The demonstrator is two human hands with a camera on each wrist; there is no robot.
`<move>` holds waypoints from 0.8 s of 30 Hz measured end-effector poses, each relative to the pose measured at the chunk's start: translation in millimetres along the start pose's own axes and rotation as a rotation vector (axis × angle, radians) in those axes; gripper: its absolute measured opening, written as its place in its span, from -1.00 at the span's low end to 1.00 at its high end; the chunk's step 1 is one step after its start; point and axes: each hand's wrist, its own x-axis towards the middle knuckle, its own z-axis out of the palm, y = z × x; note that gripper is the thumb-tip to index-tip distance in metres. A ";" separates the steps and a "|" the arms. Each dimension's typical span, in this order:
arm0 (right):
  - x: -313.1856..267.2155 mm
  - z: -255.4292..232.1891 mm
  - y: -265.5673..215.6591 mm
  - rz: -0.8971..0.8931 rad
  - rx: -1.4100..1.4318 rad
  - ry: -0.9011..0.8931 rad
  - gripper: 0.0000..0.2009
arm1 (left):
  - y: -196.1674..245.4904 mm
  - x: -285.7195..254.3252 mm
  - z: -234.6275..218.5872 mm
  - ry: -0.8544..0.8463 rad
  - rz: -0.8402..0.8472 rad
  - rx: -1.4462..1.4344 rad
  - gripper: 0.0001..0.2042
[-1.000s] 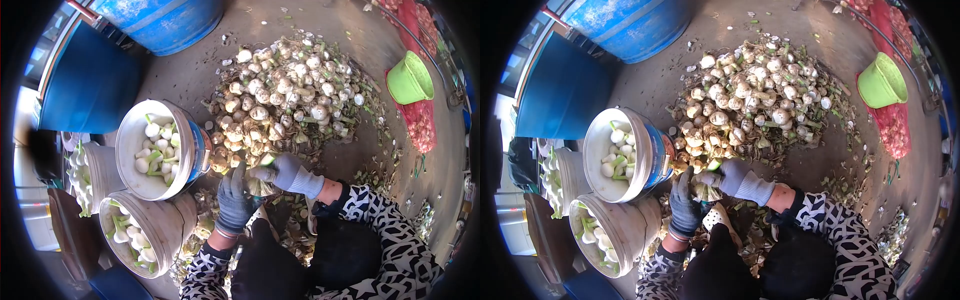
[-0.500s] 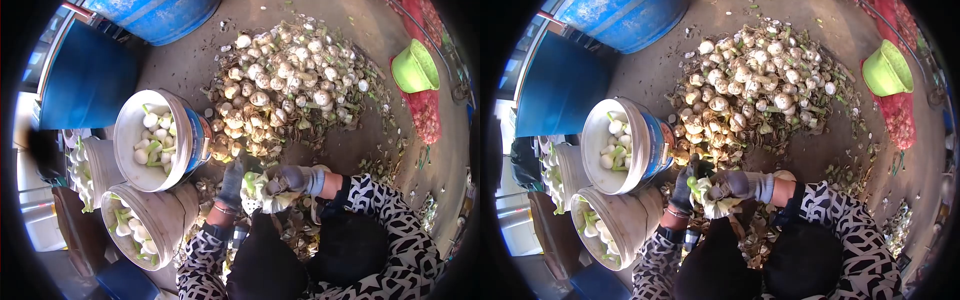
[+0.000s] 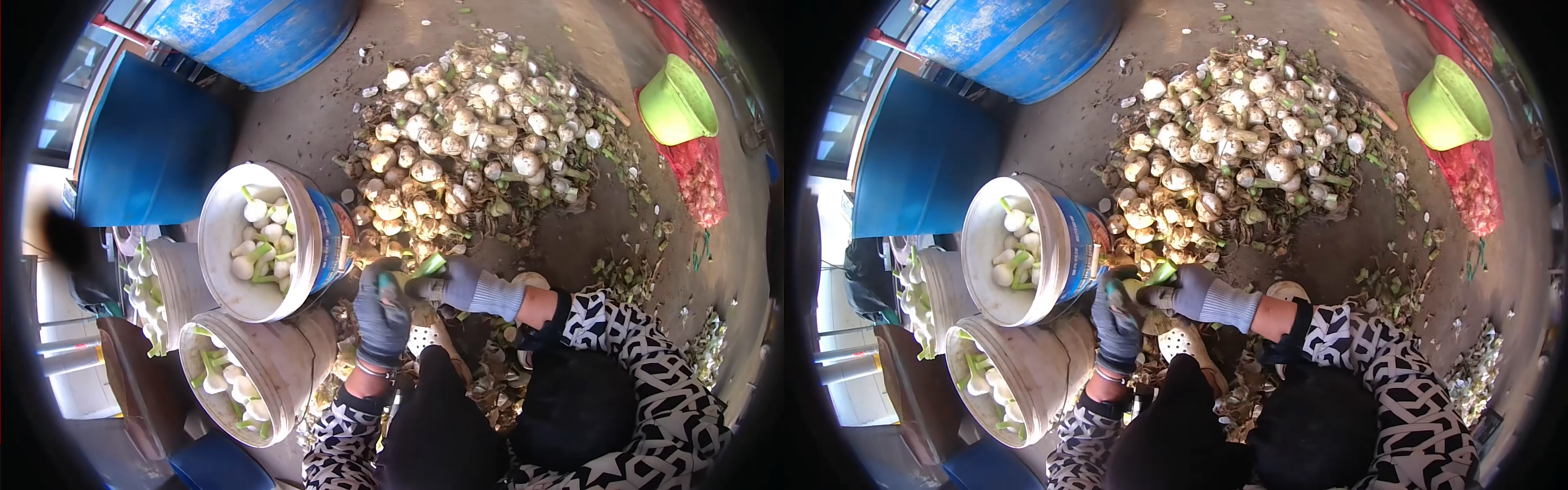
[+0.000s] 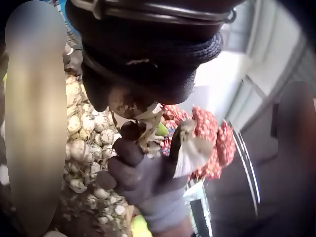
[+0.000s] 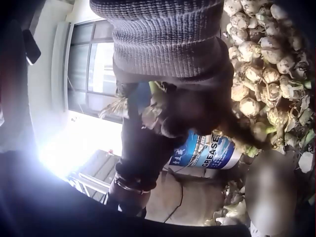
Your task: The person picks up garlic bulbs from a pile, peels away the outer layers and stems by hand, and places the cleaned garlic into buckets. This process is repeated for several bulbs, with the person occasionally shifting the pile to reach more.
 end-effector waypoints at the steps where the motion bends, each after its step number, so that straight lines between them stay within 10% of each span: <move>1: -2.9 -0.7 -11.3 0.138 0.021 0.012 -0.59 | 4.7 7.0 -5.7 -0.086 -0.111 -0.021 -0.56; 3: -2.3 -3.0 -8.0 0.212 0.012 -0.016 -0.65 | -0.9 9.0 -10.0 -0.152 -0.228 -0.185 -0.53; 5: 1.8 -1.7 25.6 -0.067 -0.258 -0.019 -0.67 | -68.4 -4.4 -23.2 -0.294 0.305 0.387 -0.36; 9: -5.4 0.1 11.2 -0.035 0.058 -0.265 -0.75 | -48.8 3.5 -28.2 -0.506 0.266 -0.028 -0.09; 10: -8.1 -0.3 7.3 0.127 0.186 -0.406 -0.78 | -46.4 2.7 -20.1 -0.490 -0.051 -0.189 -0.43; 11: -4.7 8.8 19.8 -0.235 0.134 -0.419 -0.80 | -45.7 4.2 -15.3 -0.462 -0.370 -0.346 -0.42; 12: -7.2 13.0 30.8 -0.236 0.105 -0.406 -0.78 | -72.4 9.6 -16.5 -0.564 -0.866 -0.908 -0.36; 15: 1.3 14.1 48.2 -0.049 0.515 -0.473 -0.70 | -72.2 4.8 -12.0 -0.331 -0.474 -0.329 -0.53; 17: 1.8 6.2 53.4 0.030 0.718 -0.361 -0.67 | -27.8 14.2 -28.1 -0.267 -0.669 -0.902 -0.57; 19: 5.7 8.9 57.0 -0.005 0.804 -0.334 -0.67 | 7.6 4.5 -35.7 -0.468 -0.467 -0.462 -0.64; 24: 10.8 8.0 85.0 0.044 0.677 -0.423 -0.67 | -22.9 -18.1 -33.9 -0.415 -0.464 -0.746 -0.57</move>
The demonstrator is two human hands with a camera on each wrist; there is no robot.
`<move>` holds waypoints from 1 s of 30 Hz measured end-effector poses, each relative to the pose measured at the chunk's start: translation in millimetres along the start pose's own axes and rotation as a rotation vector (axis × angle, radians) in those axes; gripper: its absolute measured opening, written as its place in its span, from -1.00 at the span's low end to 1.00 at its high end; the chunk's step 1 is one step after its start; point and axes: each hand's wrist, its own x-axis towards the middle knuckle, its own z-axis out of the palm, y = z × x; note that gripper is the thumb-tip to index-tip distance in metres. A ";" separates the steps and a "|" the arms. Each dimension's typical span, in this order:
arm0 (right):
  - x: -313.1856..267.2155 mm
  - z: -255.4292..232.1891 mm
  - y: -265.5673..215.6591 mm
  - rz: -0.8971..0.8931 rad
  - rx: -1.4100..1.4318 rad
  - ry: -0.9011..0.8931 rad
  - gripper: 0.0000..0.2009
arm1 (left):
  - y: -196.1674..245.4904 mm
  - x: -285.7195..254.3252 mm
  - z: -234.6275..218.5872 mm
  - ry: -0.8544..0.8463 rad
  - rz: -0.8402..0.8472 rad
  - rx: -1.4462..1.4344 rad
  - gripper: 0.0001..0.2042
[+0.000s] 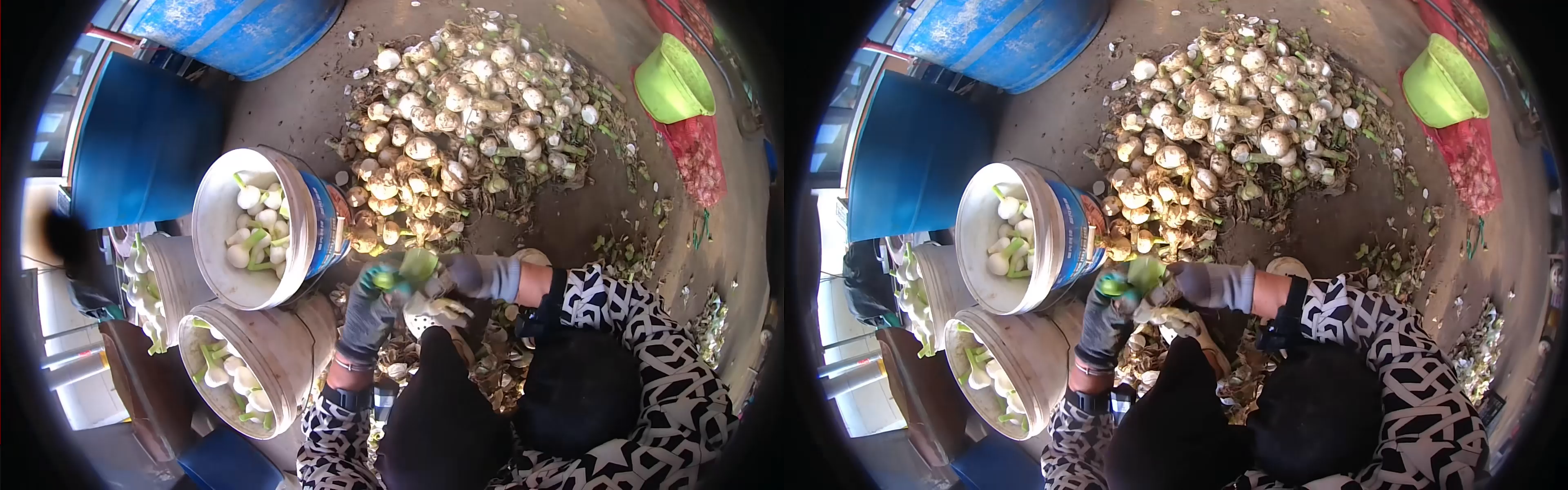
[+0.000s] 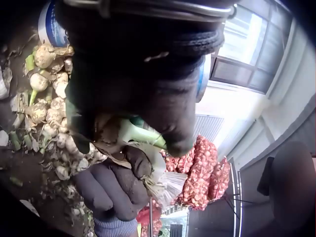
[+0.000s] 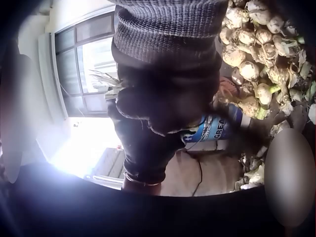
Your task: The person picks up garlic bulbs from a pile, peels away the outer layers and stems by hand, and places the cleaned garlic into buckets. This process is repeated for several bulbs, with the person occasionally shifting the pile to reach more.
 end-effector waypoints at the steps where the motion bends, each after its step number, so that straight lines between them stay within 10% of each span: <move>1: 1.0 0.5 -7.8 0.024 0.011 -0.073 -0.67 | 5.4 1.8 0.5 0.046 -0.026 0.062 -0.58; 5: -14.9 -36.1 -22.8 -0.136 0.240 -0.215 -0.67 | 28.6 1.1 9.1 0.004 -0.024 -0.135 -0.50; 7: -38.3 -27.4 -31.7 0.020 0.030 0.016 -0.64 | 21.3 2.9 4.3 -0.029 0.003 -0.193 -0.47; 9: -42.6 -15.8 -14.0 0.590 -1.088 -0.049 -0.61 | 13.8 0.0 1.5 -0.017 -0.082 -0.232 -0.54; 12: -47.7 21.0 -15.1 1.034 -1.713 -0.442 -0.55 | 5.0 7.2 11.6 -0.116 -0.048 -0.379 -0.50; 15: -58.7 34.7 -42.3 0.544 -1.771 0.080 -0.44 | 19.0 3.6 12.6 -0.055 -0.119 -0.505 -0.52; 19: -29.1 28.5 -55.6 0.021 -1.184 0.244 -0.41 | 18.3 13.5 19.1 0.007 0.043 -0.562 -0.48; 23: 3.2 64.6 -59.8 0.315 -0.687 0.179 -0.54 | 18.4 23.8 24.0 0.056 0.134 -0.274 -0.37; 29: -44.5 3.6 -69.6 -0.098 -0.205 -0.163 -0.64 | 25.0 9.6 4.8 0.247 -0.016 -0.538 -0.22; 30: -47.6 21.8 -89.6 -0.044 0.278 -0.217 -0.59 | 25.7 5.2 1.5 0.288 -0.027 -0.586 -0.39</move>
